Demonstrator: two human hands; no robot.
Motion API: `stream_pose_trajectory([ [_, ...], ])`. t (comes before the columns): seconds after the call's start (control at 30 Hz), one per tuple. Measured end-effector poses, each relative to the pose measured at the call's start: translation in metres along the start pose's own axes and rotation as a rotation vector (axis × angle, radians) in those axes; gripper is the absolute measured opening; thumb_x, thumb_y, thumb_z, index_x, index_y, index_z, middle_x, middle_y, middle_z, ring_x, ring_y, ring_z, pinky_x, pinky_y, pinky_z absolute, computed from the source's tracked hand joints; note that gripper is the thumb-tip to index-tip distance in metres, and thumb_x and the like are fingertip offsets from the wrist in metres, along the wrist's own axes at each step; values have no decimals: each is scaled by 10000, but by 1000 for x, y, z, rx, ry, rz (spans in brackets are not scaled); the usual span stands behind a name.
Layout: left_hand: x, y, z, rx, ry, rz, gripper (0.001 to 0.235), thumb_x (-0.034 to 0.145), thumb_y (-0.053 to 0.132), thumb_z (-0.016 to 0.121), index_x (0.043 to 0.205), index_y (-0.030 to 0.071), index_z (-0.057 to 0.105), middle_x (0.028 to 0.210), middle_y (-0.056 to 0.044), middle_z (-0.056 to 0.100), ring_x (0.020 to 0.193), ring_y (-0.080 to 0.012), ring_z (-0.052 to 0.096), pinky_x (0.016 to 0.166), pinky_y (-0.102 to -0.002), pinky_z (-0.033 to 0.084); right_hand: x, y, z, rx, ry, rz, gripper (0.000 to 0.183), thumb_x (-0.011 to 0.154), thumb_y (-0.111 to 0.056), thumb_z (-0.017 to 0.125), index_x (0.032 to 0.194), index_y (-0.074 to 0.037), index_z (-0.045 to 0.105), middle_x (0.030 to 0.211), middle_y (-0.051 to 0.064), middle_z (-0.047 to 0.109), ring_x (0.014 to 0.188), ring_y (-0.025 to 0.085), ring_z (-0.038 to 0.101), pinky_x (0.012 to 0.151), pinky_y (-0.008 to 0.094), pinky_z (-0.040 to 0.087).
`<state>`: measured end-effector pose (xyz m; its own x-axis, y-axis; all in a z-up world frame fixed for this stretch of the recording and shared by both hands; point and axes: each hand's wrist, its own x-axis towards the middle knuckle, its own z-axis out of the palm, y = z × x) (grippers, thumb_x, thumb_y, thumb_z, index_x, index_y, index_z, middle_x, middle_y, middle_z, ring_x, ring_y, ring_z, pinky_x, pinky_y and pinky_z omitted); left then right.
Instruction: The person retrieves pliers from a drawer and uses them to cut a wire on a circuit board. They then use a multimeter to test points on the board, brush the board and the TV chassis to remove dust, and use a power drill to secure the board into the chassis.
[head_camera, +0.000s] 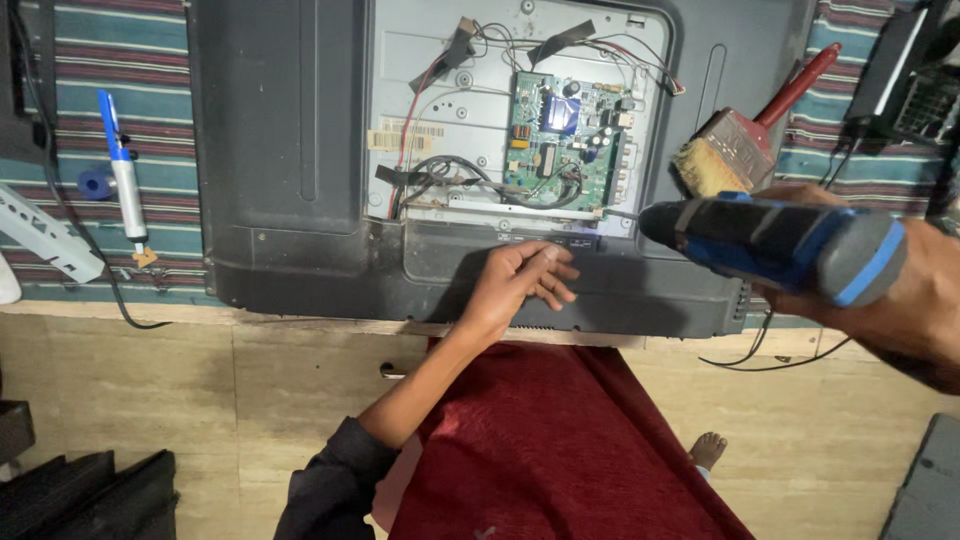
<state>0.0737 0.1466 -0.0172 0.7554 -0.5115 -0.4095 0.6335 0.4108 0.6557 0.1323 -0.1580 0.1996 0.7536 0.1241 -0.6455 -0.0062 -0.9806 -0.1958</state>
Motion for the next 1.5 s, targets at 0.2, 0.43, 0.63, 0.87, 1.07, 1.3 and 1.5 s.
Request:
stream_pose_trajectory([
  [0.2, -6, -4, -4, -103, 76, 74, 339, 1078, 183, 538, 1235, -98, 645, 1118, -218, 709, 938, -268, 741, 826, -378, 627, 5, -24, -17, -130, -58, 14, 792, 767, -372, 837, 1450, -140, 511, 1073, 109, 776, 842, 205, 817, 747, 352, 622],
  [0.43, -5, -4, -8, -78, 86, 62, 300, 1069, 147, 519, 1232, -75, 638, 1110, -209, 710, 938, -268, 737, 833, -391, 624, 0, -56, -27, -271, -80, 147, 943, 698, -486, 845, 1519, -200, 481, 1120, 91, 783, 918, 212, 798, 831, 371, 624],
  [0.63, -6, -4, -9, -105, 69, 74, 296, 1072, 147, 516, 1234, -68, 638, 1120, -200, 713, 938, -265, 734, 826, -381, 612, 1, -38, -21, -478, 25, 3, 997, 656, -535, 848, 1528, -232, 473, 1163, 32, 784, 897, 172, 800, 774, 309, 656],
  [0.87, -9, -10, -9, -156, 94, 62, 278, 1089, 142, 474, 1229, -52, 614, 1115, -197, 712, 915, -265, 732, 812, -386, 613, 4, -23, -14, -3, 113, -179, 821, 662, -467, 859, 1372, -162, 581, 975, 85, 802, 769, 162, 810, 684, 329, 605],
  [1.07, -6, -13, -2, -144, 67, 74, 289, 1078, 123, 447, 1226, -50, 626, 1115, -179, 712, 942, -246, 728, 846, -382, 614, 20, -32, -25, -258, -269, 124, 1107, 703, -519, 919, 1592, -250, 315, 1114, 81, 802, 982, 192, 799, 932, 365, 619],
  [1.3, -5, -11, 3, -137, 94, 75, 292, 1092, 156, 474, 1191, -53, 652, 1065, -167, 721, 932, -234, 727, 848, -388, 614, 27, -33, -26, -244, -201, -21, 987, 709, -610, 865, 1531, -249, 453, 1194, 27, 754, 1039, 184, 780, 973, 383, 611],
  [1.5, -5, -16, 1, -169, 119, 76, 287, 1086, 182, 506, 1165, -47, 661, 1028, -158, 723, 905, -224, 724, 831, -382, 612, 19, -39, -27, -339, -215, 3, 990, 717, -623, 819, 1537, -245, 414, 1181, 9, 762, 1033, 170, 787, 964, 350, 626],
])
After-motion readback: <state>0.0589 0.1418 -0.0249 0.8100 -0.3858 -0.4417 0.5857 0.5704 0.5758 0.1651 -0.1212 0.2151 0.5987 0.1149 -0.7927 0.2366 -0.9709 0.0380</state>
